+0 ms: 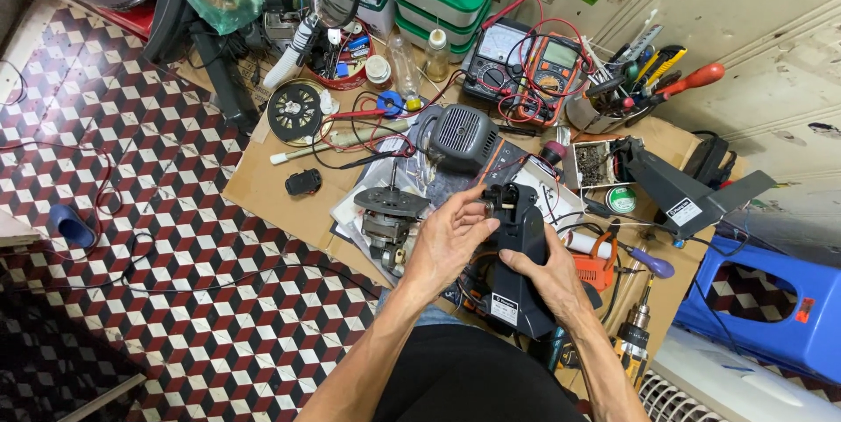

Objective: Repairing and testing an electronic motor assembly for an appliance on a workshop workbench.

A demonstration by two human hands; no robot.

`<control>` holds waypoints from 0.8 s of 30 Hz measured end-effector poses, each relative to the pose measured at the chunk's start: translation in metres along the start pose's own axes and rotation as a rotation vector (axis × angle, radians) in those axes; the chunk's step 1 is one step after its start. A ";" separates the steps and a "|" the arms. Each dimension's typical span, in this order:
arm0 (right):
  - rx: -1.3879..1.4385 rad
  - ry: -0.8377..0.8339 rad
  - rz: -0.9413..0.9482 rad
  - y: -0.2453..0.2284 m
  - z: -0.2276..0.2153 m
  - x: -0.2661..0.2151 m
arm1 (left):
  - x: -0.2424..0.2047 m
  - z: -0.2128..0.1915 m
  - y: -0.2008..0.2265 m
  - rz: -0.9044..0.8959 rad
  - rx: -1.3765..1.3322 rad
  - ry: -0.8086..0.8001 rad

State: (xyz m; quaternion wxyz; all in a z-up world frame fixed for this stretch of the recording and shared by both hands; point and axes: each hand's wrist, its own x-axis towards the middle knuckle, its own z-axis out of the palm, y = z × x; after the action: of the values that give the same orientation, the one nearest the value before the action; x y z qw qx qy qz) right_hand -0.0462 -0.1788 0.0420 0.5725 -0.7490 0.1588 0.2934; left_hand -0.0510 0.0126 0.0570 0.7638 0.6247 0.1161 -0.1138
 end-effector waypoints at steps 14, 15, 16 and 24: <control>0.134 -0.078 0.003 0.006 -0.006 -0.001 | 0.003 0.004 -0.015 -0.035 -0.167 0.009; 0.161 -0.093 0.014 0.006 -0.006 -0.001 | 0.003 0.004 -0.018 -0.048 -0.193 0.013; 0.159 -0.093 0.015 0.006 -0.006 -0.001 | 0.004 0.005 -0.015 -0.048 -0.195 0.014; 0.040 -0.031 0.009 -0.001 -0.002 -0.003 | 0.006 0.008 -0.019 -0.059 -0.301 0.036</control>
State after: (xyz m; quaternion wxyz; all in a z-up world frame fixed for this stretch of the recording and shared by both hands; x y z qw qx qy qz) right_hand -0.0471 -0.1803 0.0446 0.5886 -0.7319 0.1591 0.3044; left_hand -0.0515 0.0004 0.0387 0.8430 0.5012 0.1640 -0.1063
